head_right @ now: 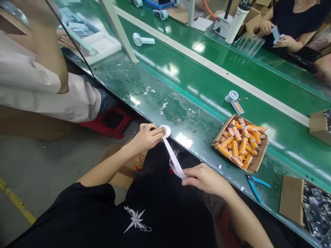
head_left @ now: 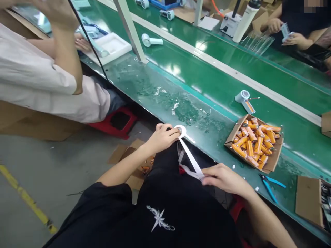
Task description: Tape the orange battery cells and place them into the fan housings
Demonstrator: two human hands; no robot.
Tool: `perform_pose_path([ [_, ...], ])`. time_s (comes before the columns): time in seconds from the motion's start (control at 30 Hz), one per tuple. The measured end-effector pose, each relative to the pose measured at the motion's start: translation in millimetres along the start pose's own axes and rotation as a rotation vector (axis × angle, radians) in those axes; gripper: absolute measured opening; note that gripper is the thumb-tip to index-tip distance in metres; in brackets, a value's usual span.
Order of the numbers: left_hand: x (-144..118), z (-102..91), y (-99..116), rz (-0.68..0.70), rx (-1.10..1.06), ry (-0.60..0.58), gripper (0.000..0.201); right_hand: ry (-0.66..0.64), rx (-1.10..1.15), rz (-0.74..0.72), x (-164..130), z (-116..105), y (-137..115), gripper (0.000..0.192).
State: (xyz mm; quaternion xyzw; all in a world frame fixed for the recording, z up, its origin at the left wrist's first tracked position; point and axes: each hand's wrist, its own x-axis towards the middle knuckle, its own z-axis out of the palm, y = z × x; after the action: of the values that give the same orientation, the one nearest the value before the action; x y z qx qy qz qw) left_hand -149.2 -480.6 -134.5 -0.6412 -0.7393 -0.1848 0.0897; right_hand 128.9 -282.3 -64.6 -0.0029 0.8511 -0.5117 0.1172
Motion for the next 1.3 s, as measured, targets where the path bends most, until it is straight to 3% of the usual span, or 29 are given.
perform_pose_path([
  [0.03,-7,-1.5,0,-0.012,-0.007,0.017,0.019,0.04,-0.116,-0.01,-6,-15,4,0.043],
  [0.07,-14,-2.1,1,-0.021,-0.01,0.049,0.021,0.16,-0.253,0.012,-11,-33,9,0.043],
  [0.17,-28,1.3,9,-0.052,-0.032,0.172,0.023,0.679,-0.664,0.246,-24,-94,28,0.038],
  [0.2,-30,3.7,12,-0.062,-0.052,0.193,0.023,0.774,-0.763,0.328,-27,-113,35,0.039],
  [0.27,-29,9.0,19,-0.065,-0.098,0.201,0.022,0.813,-0.881,0.441,-26,-141,47,0.041],
  [0.33,-24,13.4,26,-0.044,-0.133,0.198,0.02,0.731,-0.927,0.49,-16,-154,57,0.038],
  [0.43,-12,17.0,36,0.01,-0.16,0.198,0.019,0.661,-0.942,0.539,5,-155,67,0.03],
  [0.5,-6,17.6,41,0.05,-0.176,0.189,0.019,0.719,-0.892,0.579,12,-153,71,0.028],
  [0.6,-2,15.3,44,0.115,-0.206,0.159,0.019,0.995,-0.705,0.546,3,-153,71,0.029],
  [0.73,-2,9.3,44,0.191,-0.22,0.125,0.022,1.453,-0.537,0.204,-21,-135,63,0.037],
  [0.8,-1,6.7,45,0.214,-0.222,0.114,0.022,1.551,-0.487,0.073,-26,-112,57,0.042],
  [0.93,5,2.3,52,0.277,-0.243,0.038,0.027,1.454,-0.442,0.071,-18,-64,51,0.06],
  [1.0,11,1.5,57,0.314,-0.236,0.018,0.027,1.476,-0.503,0.106,-15,-53,52,0.063],
  [1.1,19,2.7,63,0.365,-0.219,0.024,0.028,1.598,-0.649,0.178,-19,-58,62,0.06],
  [1.23,22,7.0,67,0.38,-0.256,-0.003,0.032,1.502,-0.858,0.363,-35,-82,76,0.054],
  [1.3,21,9.2,69,0.366,-0.27,-0.009,0.033,1.54,-0.813,0.324,-42,-86,75,0.057],
])
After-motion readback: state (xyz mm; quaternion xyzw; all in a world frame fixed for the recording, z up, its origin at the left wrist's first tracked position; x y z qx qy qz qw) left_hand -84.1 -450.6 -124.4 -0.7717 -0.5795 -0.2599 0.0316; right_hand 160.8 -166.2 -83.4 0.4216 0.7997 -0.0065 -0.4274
